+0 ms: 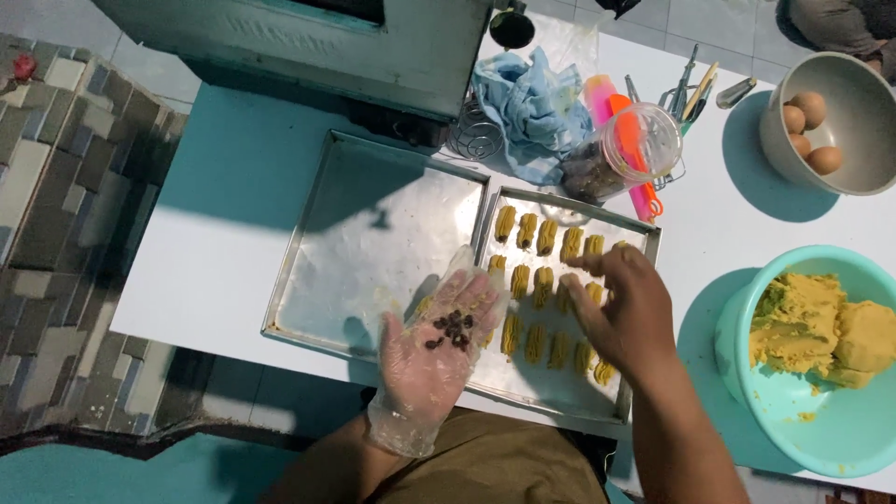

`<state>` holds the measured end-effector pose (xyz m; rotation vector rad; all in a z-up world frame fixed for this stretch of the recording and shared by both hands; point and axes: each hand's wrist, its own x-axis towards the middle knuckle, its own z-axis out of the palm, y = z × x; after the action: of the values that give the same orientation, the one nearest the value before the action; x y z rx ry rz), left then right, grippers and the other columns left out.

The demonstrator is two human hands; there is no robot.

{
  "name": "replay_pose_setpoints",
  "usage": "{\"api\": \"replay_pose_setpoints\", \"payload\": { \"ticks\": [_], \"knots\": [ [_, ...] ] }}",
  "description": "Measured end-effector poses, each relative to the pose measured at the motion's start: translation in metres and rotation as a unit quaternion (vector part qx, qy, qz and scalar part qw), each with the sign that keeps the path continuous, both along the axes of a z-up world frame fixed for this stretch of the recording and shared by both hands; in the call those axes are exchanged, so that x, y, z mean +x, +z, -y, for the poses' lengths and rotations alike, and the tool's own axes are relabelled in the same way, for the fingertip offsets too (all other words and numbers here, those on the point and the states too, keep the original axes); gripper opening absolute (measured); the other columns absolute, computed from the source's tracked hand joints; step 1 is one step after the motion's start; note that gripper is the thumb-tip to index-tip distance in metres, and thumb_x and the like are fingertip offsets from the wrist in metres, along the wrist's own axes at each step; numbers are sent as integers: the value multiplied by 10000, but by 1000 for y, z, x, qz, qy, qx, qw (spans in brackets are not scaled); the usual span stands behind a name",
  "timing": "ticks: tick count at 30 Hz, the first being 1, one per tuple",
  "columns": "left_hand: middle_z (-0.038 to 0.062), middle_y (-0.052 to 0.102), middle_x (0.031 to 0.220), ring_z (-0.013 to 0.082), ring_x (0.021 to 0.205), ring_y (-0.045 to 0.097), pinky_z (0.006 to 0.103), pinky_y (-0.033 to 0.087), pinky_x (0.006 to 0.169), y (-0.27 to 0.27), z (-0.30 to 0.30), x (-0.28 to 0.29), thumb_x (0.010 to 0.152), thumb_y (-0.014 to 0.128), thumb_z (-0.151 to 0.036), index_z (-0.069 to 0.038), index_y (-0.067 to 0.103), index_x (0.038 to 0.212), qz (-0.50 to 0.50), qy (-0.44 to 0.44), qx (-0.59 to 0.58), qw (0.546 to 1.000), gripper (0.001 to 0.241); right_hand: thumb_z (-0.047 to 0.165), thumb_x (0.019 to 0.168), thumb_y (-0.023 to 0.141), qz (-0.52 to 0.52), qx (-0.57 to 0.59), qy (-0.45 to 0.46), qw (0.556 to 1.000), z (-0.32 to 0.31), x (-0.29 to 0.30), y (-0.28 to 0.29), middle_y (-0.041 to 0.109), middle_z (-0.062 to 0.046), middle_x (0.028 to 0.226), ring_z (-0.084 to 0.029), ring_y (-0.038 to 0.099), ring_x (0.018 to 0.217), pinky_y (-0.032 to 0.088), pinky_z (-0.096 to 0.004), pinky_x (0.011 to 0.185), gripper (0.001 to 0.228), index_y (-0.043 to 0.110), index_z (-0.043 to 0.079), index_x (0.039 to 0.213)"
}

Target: Adding small chocolate toppings to rectangular cookies on a baking tray

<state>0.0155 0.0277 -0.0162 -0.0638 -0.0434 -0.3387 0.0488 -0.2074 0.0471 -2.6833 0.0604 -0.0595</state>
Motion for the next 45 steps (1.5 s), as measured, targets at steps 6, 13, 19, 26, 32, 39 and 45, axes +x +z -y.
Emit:
{"api": "replay_pose_setpoints", "payload": {
  "ticks": [6, 13, 19, 26, 32, 39, 45],
  "knots": [
    [254, 368, 1621, 385, 1530, 337, 483, 267, 1291, 17, 16, -3, 1010, 528, -586, 52, 321, 1586, -19, -57, 15, 998, 884, 230, 859, 782, 92, 49, 81, 991, -17, -53, -1, 603, -77, 909, -222, 581, 787, 450, -348, 619, 280, 774, 196, 1136],
    [287, 316, 1641, 428, 1535, 306, 512, 290, 1255, 19, 27, -16, 976, 505, -643, 61, 292, 1594, -9, -93, 75, 993, 960, 247, 848, 841, 145, -23, 146, 978, -32, -67, 0, 575, -100, 872, -262, 537, 733, 384, -378, 556, 301, 770, 188, 1135],
    [260, 259, 1680, 420, 1552, 277, 499, 302, 1236, 21, 28, -22, 961, 520, -672, 28, 285, 1607, 21, -98, 117, 988, 981, 217, 851, 845, 173, -29, 155, 972, -35, -72, -6, 597, -105, 833, -291, 542, 705, 393, -415, 558, 207, 748, 170, 1028],
    [276, 306, 1654, 425, 1537, 304, 488, 323, 1225, 16, 30, -24, 964, 514, -653, 43, 270, 1610, 13, -106, 119, 987, 980, 214, 864, 822, 149, 7, 158, 976, -34, -74, -3, 609, -83, 822, -263, 577, 725, 420, -383, 567, 145, 731, 149, 957],
    [271, 334, 1642, 383, 1525, 341, 473, 349, 1227, 20, 35, -20, 962, 560, -619, 51, 327, 1581, -3, -96, 103, 990, 941, 226, 936, 677, 13, 121, 98, 988, -13, -75, -7, 602, -47, 945, -202, 566, 865, 447, -330, 690, 125, 689, 162, 1042],
    [245, 355, 1636, 394, 1564, 292, 511, 175, 1344, 20, 27, -4, 1064, 467, -598, 54, 336, 1574, 101, -51, 45, 993, 838, 63, 994, 608, 77, 186, 13, 979, 48, -46, 10, 628, -85, 960, -206, 587, 872, 470, -332, 747, 60, 591, 99, 949],
    [303, 313, 1630, 454, 1538, 281, 525, 219, 1298, 25, 9, 0, 1028, 508, -595, 84, 310, 1564, 60, -24, 61, 996, 888, 197, 992, 640, -22, 50, -92, 994, 66, -8, 5, 644, -65, 980, -239, 605, 865, 457, -408, 702, 93, 709, 139, 968]
  ]
}}
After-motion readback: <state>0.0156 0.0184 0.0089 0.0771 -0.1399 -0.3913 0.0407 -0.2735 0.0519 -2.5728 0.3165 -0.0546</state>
